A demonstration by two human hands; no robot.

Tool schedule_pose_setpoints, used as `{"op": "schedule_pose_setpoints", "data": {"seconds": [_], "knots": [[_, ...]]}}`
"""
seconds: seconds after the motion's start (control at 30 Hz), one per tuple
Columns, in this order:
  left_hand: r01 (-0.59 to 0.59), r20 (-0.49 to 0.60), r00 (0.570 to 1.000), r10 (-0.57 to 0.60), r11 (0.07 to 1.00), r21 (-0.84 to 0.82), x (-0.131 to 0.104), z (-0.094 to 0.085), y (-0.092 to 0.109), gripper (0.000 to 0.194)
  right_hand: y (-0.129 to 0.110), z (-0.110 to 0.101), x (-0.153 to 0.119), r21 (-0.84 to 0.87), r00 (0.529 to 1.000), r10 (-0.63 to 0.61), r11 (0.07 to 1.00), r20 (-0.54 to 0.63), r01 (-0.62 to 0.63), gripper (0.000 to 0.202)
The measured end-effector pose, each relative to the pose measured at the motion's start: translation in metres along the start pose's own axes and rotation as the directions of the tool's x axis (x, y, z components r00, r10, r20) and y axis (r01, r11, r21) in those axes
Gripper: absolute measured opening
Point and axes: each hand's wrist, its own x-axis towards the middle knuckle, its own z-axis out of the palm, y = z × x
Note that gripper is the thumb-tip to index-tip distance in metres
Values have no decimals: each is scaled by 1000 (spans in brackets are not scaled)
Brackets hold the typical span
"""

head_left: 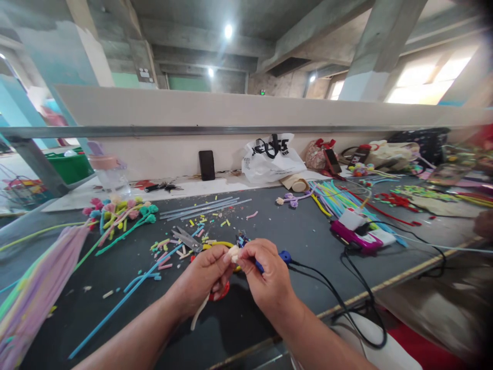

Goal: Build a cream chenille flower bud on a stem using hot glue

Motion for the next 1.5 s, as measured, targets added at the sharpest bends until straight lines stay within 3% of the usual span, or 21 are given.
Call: {"op": "schedule_pose_setpoints", "data": {"seconds": [0.33, 0.47, 0.53, 0.63, 0.8, 0.9, 1.0, 1.07, 1.17, 1.27, 1.3, 1.37, 1.43, 1.5], "knots": [[5, -11, 1000, -4, 995, 102, -2, 1, 4, 35, -1, 2, -2, 48, 999, -44, 998, -13, 45, 14], [-16, 18, 1000, 15, 999, 35, -1, 0, 2, 34, -1, -2, 0, 92, 999, -39, 995, -20, 41, 12], [5, 72, 997, 0, 997, -73, -1, 0, 2, 31, 0, -5, 0, 167, 999, 39, 985, -20, -36, 8], [57, 146, 989, -28, 978, -200, -2, -1, 3, 28, 1, -5, -3, 334, 964, 264, 910, -6, -247, 15], [23, 113, 994, 2, 975, -223, -1, 0, 2, 26, -2, 10, -12, 512, 883, 426, 723, 200, -464, 32], [8, 24, 1000, -5, 994, -113, 1, 9, 5, 27, -5, 14, -11, 592, 814, 494, 572, 304, -568, 37], [-17, -66, 998, 24, 995, 100, 1, 21, 14, 29, -5, 10, -5, 648, 739, 530, 397, 416, -650, 38], [-57, -68, 995, 77, 963, 262, 2, 27, 25, 29, -2, 3, -1, 673, 706, 545, 310, 453, -671, 38], [-154, 70, 988, 138, 835, 529, 4, 29, 45, 24, 2, -9, 5, 703, 706, 562, 281, 432, -654, 34], [-162, 42, 980, 196, 653, 740, 7, 24, 65, 20, 3, -20, 10, 735, 752, 530, 311, 392, -602, 27], [-178, 10, 961, 275, 596, 783, 8, 22, 70, 19, 3, -22, 11, 746, 768, 509, 316, 389, -587, 25], [-257, -23, 875, 483, 506, 824, 8, 20, 74, 12, 3, -24, 12, 748, 787, 464, 325, 406, -578, 24], [-356, 1, 764, 646, 419, 835, 5, 21, 71, 5, 3, -22, 11, 721, 791, 422, 357, 444, -594, 26], [-432, 66, 689, 722, 335, 837, 2, 22, 64, 3, 5, -19, 10, 677, 789, 394, 411, 472, -611, 28]]}}
